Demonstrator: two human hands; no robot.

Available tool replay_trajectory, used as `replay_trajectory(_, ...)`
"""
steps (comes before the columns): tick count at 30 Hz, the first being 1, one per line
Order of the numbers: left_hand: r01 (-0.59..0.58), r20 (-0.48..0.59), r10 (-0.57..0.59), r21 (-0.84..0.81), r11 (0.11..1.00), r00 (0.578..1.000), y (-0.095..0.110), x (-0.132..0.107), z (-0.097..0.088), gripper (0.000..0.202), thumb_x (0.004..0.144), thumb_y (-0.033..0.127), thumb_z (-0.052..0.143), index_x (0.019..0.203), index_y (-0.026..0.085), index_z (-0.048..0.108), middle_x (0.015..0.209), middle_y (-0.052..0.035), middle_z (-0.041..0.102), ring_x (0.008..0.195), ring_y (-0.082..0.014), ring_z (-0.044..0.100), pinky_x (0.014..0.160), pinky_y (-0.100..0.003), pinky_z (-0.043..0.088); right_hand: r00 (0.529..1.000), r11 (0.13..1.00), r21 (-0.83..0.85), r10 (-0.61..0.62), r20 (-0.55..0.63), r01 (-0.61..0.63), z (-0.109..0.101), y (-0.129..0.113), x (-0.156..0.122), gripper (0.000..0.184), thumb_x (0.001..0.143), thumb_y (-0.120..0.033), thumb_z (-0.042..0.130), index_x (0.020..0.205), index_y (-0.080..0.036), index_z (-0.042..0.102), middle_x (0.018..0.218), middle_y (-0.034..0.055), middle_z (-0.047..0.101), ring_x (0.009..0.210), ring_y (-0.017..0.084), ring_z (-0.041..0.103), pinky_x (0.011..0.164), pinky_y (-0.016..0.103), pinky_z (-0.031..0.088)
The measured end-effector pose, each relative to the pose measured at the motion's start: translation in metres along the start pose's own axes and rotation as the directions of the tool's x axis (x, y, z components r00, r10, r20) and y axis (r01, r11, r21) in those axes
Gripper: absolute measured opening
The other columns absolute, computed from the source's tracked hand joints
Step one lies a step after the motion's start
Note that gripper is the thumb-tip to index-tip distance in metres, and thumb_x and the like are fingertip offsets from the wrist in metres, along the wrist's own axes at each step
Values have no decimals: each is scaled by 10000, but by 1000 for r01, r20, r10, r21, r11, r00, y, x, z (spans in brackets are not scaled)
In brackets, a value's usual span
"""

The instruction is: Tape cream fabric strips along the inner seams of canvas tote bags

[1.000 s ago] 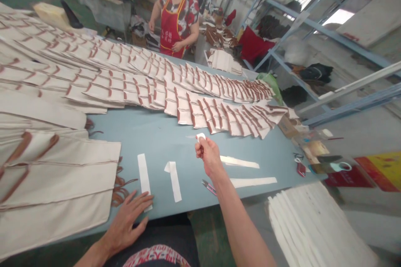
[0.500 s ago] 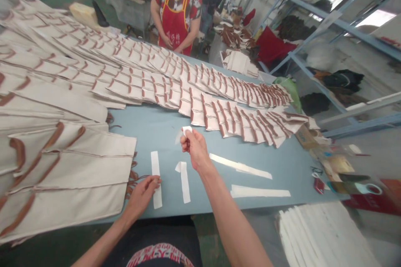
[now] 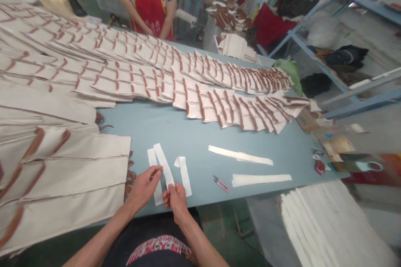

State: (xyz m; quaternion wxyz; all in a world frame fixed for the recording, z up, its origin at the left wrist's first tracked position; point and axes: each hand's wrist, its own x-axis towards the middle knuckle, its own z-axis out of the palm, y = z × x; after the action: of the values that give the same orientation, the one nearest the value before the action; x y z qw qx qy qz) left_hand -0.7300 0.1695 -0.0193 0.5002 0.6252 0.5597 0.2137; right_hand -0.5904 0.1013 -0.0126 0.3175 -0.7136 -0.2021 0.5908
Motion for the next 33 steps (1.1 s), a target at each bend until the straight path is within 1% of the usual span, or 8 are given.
replay_trajectory(3,-161,135,141,156,975,981,10,7,12,258,1071,404,691,1162,166,735,1115,-65,773,994,-235,753,941,-467,634,999,987,-153,-49,-10,47,-4,11,-3,362,1128,-468,580,987,-153,691,696,-49,656,510,100,596,517,233,518)
replay_trajectory(7,-319,266,236,333,887,935,16,11,27,197,1052,355,723,1093,163,741,1156,-72,762,1074,-250,736,985,-488,622,973,877,-457,-211,-92,147,-38,22,-18,225,974,-346,769,828,-190,699,706,35,723,734,231,751,715,334,568)
replay_trajectory(9,-360,301,248,412,837,921,17,11,29,188,1054,346,721,1089,162,739,1149,-70,760,1057,-244,737,970,-477,626,940,792,-590,-302,-159,155,-60,26,-24,119,946,-304,778,948,-195,729,847,106,781,902,308,780,817,380,561)
replay_trajectory(13,-405,348,241,546,733,906,22,14,24,174,1055,332,721,1068,160,739,1107,-60,764,1025,-236,742,950,-466,631,866,648,-751,-444,-231,132,-86,29,-17,276,994,-299,718,1249,-207,666,1180,156,752,1099,329,749,870,374,562)
replay_trajectory(18,-436,391,220,639,634,894,31,16,23,156,1054,308,723,1094,158,739,1116,-61,763,1040,-241,743,953,-470,635,837,581,-796,-512,-194,171,-82,32,-1,47,1029,-210,635,1025,-224,680,1066,97,738,949,252,732,814,318,552)
replay_trajectory(21,-448,411,211,654,609,887,33,14,25,156,1053,300,724,1109,155,736,1123,-62,761,1034,-239,745,942,-462,641,833,601,-768,-525,-172,221,-85,27,-5,160,1046,-189,575,933,-214,685,983,84,747,874,228,719,775,301,523)
replay_trajectory(25,-456,423,207,659,598,882,33,12,27,153,1053,301,723,1101,157,736,1134,-64,760,1042,-239,743,945,-461,639,827,643,-706,-543,-145,299,-94,-13,-9,145,1038,-215,593,945,-214,704,912,60,759,819,221,705,738,293,466)
replay_trajectory(33,-410,366,207,660,629,907,28,-3,33,161,1050,306,727,1116,159,738,1177,-74,759,1068,-246,739,950,-463,638,789,693,-515,-613,-53,504,-83,-165,24,98,946,-254,729,853,-253,696,780,-13,709,763,186,630,740,276,431)
